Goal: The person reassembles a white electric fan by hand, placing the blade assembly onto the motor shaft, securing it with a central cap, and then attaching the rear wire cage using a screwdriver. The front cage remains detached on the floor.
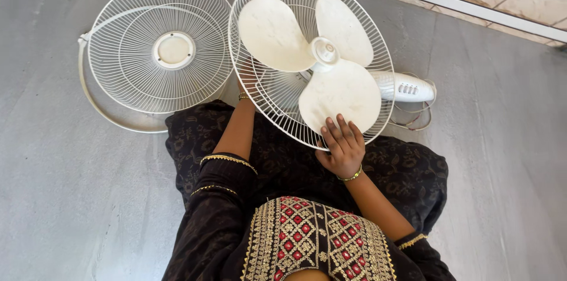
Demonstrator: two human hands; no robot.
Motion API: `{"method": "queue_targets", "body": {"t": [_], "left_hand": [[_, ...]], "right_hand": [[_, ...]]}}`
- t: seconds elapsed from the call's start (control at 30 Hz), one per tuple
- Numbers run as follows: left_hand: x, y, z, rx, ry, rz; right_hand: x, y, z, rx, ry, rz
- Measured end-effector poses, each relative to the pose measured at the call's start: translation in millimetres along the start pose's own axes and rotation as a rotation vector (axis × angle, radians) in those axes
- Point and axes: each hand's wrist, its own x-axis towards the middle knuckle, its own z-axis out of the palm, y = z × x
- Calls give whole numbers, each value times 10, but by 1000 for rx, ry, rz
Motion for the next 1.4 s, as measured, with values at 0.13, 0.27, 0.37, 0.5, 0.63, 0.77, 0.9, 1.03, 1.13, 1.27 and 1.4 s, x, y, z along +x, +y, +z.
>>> {"method": "queue_targets", "body": {"t": [0.13, 0.27, 0.37, 0.5, 0.63, 0.77, 0.9, 1.03, 1.13, 1.27, 1.4], "left_hand": [[-228, -201, 341, -417, -84, -283], [-423, -460, 529, -509, -73, -432], [-415, -567, 521, -525, -33, -466], [-324, -715, 483, -508, -53, -396], [-185, -768, 458, -529, -156, -278], [-57, -877, 464, -341, -115, -198], [245, -1103, 518, -181, -21, 7], [521, -1350, 536, 8, 194, 238], [602, -1419, 564, -66, 169, 257], [570, -1376, 583, -78, 137, 288], [487, -1274, 584, -134, 67, 232]], "right_hand": [[187, 87, 9, -6, 19, 20], [350, 166, 13, -7, 35, 48], [490, 248, 2, 34, 46, 63], [708, 405, -2, 140, 38, 85], [956, 604, 37, 332, 8, 134], [1113, 677, 27, 378, 27, 117], [1189, 759, -1, 416, 20, 134], [1243, 836, 46, 462, -28, 192], [1297, 911, 100, 432, -27, 160], [1437, 1080, 237, 449, -12, 157], [1501, 1158, 348, 432, 28, 149]]}}
